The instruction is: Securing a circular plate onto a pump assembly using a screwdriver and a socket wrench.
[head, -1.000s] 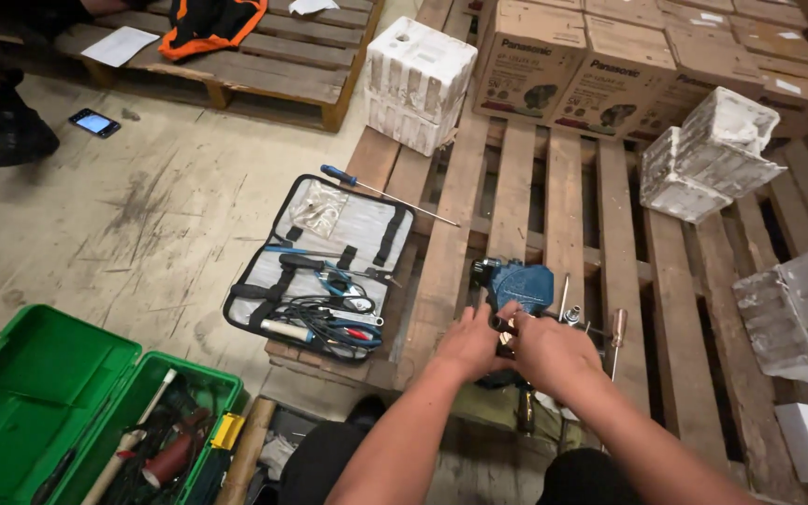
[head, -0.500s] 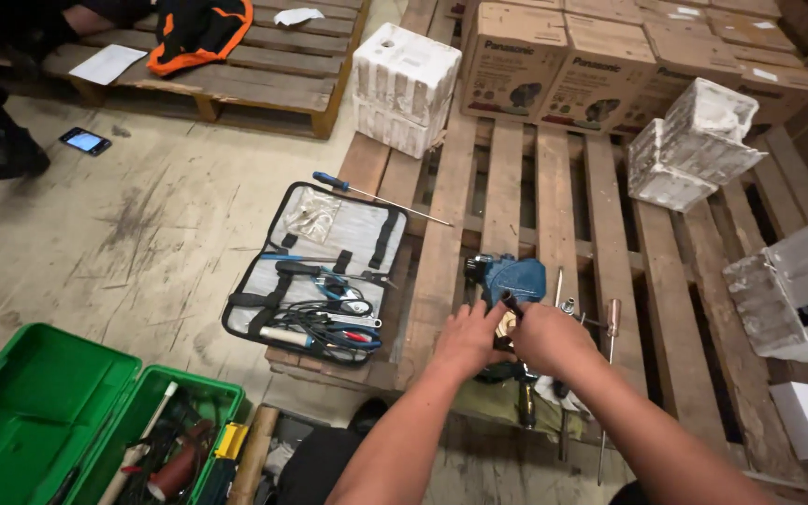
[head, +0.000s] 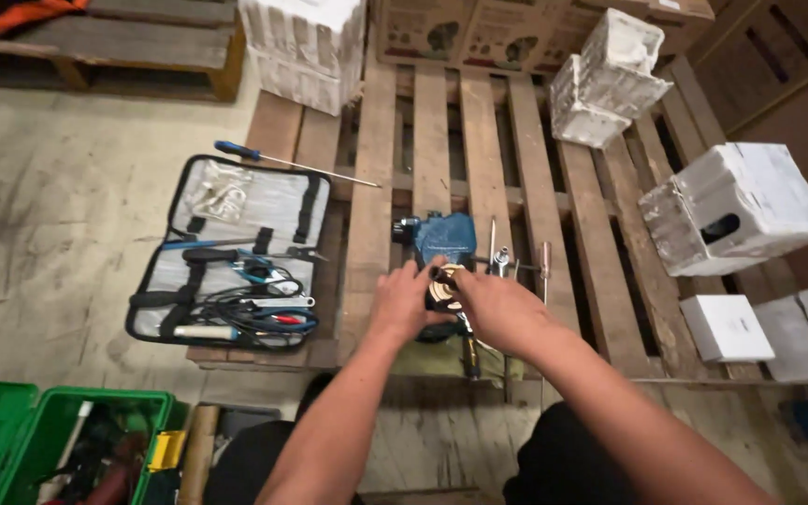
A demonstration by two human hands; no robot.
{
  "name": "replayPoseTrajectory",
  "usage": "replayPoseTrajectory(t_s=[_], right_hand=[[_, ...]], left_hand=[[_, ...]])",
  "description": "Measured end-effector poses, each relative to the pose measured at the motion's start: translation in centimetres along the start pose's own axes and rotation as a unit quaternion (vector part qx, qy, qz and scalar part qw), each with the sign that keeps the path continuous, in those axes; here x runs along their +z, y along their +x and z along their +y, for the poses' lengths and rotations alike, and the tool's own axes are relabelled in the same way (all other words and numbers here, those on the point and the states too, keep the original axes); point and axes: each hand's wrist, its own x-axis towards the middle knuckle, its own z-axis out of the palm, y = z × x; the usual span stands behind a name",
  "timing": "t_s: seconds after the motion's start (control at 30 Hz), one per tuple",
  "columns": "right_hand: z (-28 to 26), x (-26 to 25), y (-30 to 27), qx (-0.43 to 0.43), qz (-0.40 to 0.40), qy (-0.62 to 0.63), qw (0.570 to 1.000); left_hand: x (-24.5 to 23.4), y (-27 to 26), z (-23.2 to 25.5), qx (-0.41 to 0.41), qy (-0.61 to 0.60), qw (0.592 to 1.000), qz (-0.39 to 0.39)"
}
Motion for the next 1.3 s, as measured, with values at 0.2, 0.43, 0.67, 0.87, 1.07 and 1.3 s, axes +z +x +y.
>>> replayPoseTrajectory(t_s=[0.2,0.43,0.67,0.87,1.07,1.3], right_hand=[[-1.7,-2.1,2.4,0.086,-0.086,0.138,0.983],[-1.4,-1.2,2.8,0.208,-0.109,0.246,0.941],[-1.1,-5.1,-1.0,0.189,0.012,0.145,0.971],[5.0,-4.2,-0.7,0.112,0.065,0.079,0.988],[8.2,-1.0,1.3,0.042,0.043,-0.017,0.998],[6.7,-1.2,2.4,-0.052,0.048,-0.317,0.946]], left_hand=[[2.3,-0.3,-0.7,-0.021,0.015,1.000,0.017],[-1.0,-1.0,1.6,-0.025,-0.007,1.000,-0.006],[-4.2,-1.6,3.2,-0.032,-0.012,0.998,-0.059],[-7.1,-1.9,5.5,-0.044,-0.036,0.993,-0.103],[-3.1,-0.3,4.0,0.029,-0.041,0.998,0.024],[-0.6,0.3,3.1,0.044,-0.037,0.996,0.062]])
